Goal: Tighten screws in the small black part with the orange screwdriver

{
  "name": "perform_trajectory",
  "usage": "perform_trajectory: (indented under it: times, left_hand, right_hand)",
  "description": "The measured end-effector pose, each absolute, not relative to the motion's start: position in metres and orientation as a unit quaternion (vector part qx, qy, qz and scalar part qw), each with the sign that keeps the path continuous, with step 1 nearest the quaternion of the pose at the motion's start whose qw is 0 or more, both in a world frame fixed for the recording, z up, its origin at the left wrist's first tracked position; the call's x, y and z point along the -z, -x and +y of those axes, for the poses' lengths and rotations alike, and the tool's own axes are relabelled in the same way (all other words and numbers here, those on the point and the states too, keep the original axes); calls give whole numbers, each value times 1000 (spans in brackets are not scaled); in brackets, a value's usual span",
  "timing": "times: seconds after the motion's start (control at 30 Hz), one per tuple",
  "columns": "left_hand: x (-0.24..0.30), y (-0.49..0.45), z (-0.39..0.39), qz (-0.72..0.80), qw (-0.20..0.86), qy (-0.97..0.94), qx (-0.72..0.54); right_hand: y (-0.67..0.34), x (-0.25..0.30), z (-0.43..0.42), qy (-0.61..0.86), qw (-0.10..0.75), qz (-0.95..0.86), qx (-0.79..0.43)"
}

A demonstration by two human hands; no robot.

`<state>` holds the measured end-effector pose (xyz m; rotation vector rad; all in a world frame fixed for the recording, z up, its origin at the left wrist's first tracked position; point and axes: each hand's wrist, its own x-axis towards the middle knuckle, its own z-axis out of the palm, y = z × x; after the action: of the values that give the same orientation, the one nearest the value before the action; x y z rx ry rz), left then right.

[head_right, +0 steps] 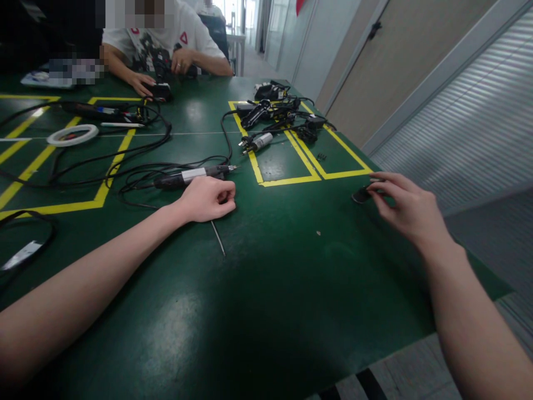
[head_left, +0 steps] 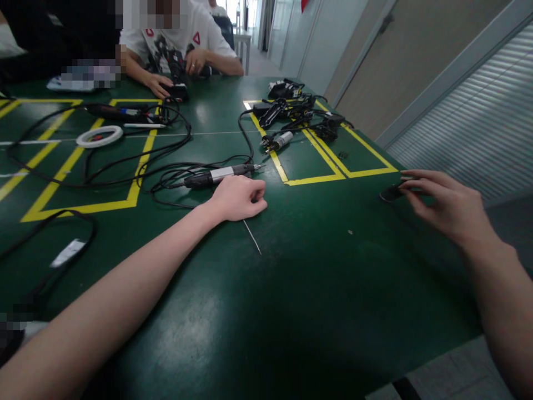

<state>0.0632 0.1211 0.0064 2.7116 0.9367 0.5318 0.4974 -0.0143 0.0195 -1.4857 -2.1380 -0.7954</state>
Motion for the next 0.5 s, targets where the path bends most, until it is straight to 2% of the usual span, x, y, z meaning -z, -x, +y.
perform_trajectory:
  times: [0.5]
  left_hand:
    - [-8,-63,120,327,117,-921,-175]
  right_hand:
    - [-496,-18,-13,553,231,-755,266]
